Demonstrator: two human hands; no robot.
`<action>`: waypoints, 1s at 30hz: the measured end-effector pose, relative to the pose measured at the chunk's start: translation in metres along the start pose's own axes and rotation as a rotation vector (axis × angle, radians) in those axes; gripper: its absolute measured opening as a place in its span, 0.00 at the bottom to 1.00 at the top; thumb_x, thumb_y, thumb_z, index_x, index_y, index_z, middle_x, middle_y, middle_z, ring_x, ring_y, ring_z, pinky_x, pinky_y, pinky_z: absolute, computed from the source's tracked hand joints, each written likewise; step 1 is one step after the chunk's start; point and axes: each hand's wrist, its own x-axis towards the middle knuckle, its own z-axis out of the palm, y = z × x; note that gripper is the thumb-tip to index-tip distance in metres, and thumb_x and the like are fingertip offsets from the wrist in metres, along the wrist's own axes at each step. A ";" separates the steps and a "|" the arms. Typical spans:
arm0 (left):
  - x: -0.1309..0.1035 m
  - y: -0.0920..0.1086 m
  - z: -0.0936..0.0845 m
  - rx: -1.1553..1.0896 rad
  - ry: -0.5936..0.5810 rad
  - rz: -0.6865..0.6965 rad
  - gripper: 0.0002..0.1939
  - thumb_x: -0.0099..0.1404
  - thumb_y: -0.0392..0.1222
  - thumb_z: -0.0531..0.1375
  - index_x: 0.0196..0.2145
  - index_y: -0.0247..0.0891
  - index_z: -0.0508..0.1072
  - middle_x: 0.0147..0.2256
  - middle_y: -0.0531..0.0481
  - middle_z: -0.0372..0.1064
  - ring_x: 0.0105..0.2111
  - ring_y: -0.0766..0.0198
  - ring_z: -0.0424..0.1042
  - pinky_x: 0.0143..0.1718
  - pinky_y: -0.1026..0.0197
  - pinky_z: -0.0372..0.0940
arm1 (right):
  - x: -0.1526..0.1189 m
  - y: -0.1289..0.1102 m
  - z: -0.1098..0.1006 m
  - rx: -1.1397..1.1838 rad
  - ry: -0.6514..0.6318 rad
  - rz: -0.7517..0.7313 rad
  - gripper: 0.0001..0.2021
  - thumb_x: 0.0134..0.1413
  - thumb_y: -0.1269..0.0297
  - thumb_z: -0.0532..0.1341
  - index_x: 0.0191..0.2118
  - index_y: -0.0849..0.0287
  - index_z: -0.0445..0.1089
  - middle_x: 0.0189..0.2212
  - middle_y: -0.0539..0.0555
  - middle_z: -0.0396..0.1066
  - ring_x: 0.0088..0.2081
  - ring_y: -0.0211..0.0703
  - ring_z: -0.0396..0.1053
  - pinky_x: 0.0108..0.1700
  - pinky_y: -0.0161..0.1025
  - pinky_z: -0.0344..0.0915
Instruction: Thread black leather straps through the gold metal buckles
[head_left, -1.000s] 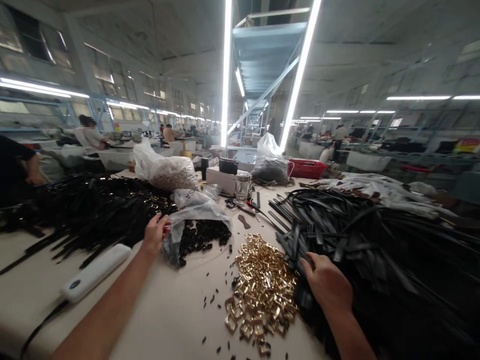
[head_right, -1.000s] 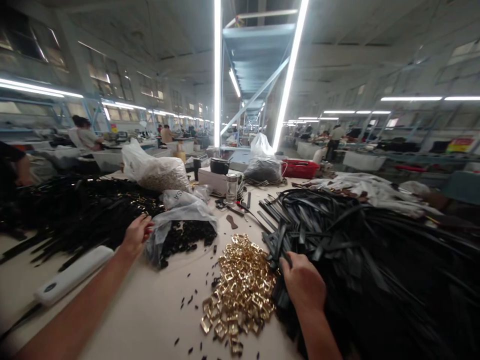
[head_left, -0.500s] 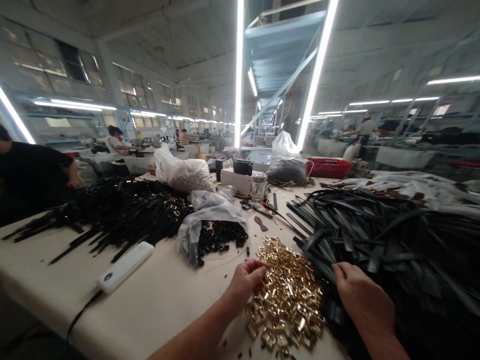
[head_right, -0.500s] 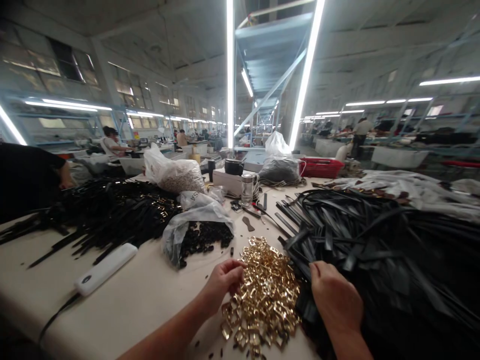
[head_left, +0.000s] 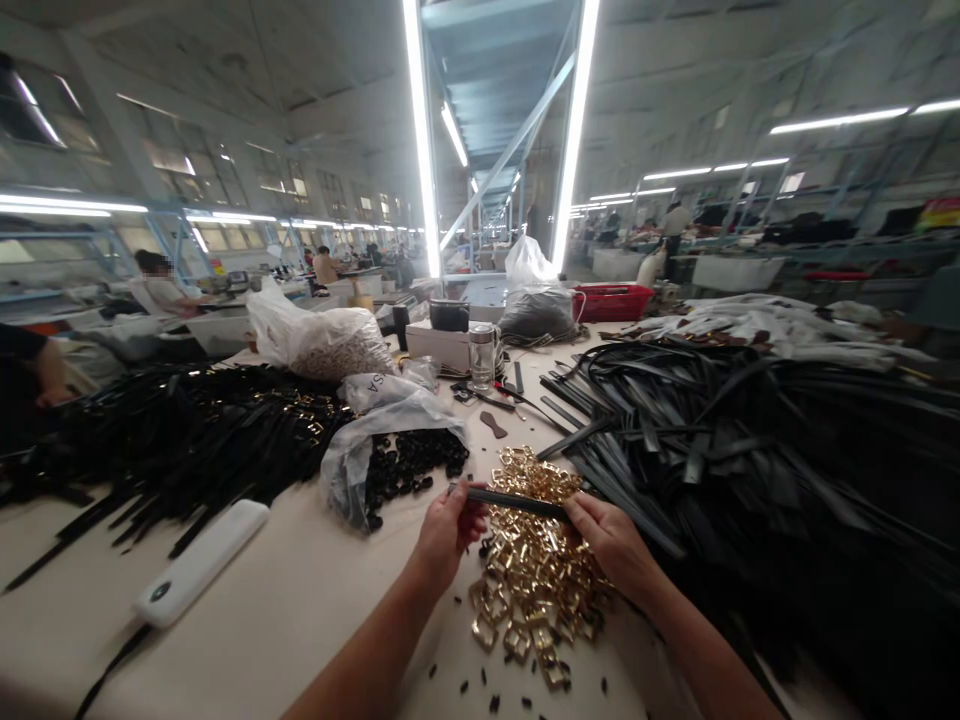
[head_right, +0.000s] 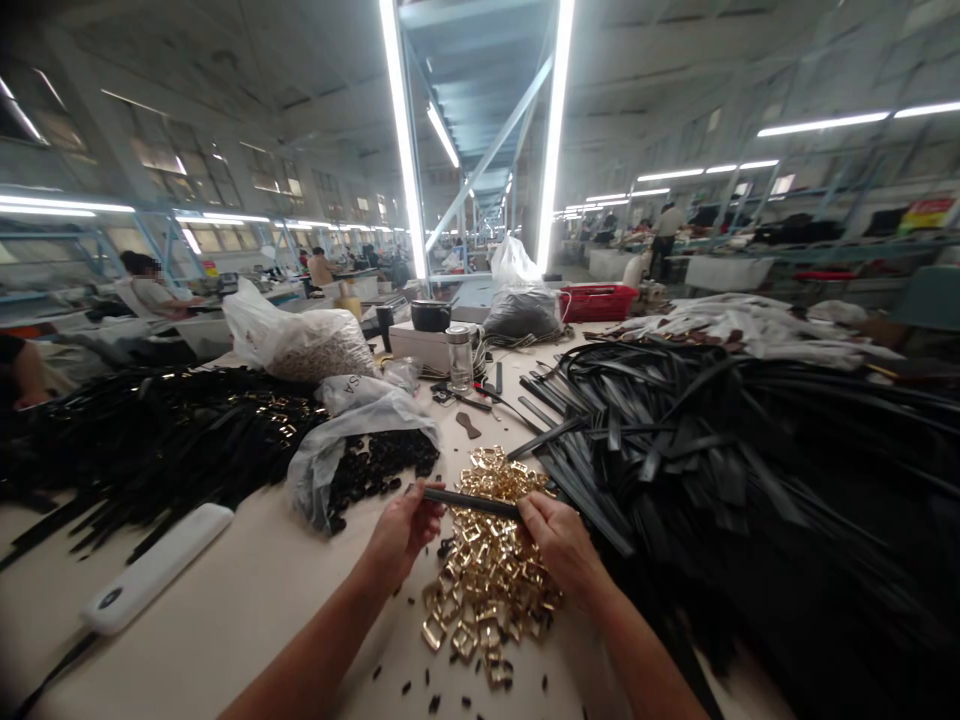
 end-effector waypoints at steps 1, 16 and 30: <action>0.001 0.001 -0.001 -0.010 0.029 -0.001 0.23 0.52 0.53 0.67 0.36 0.30 0.73 0.22 0.51 0.70 0.17 0.74 0.65 0.18 0.72 0.57 | 0.000 0.000 -0.001 -0.029 0.003 -0.003 0.23 0.62 0.49 0.46 0.24 0.58 0.64 0.20 0.49 0.66 0.25 0.40 0.65 0.30 0.35 0.59; -0.007 0.003 0.008 -0.132 0.034 -0.152 0.07 0.60 0.39 0.62 0.32 0.30 0.73 0.20 0.50 0.70 0.16 0.73 0.67 0.17 0.74 0.61 | -0.015 -0.027 0.022 0.240 -0.133 0.006 0.13 0.53 0.54 0.62 0.37 0.59 0.71 0.28 0.51 0.72 0.28 0.40 0.68 0.32 0.37 0.65; -0.033 -0.009 0.027 0.141 -0.357 0.024 0.25 0.57 0.54 0.64 0.48 0.36 0.71 0.39 0.42 0.71 0.35 0.59 0.73 0.35 0.60 0.67 | -0.017 -0.031 0.037 1.151 -0.272 0.223 0.16 0.50 0.53 0.67 0.38 0.61 0.69 0.23 0.47 0.69 0.18 0.29 0.63 0.22 0.27 0.62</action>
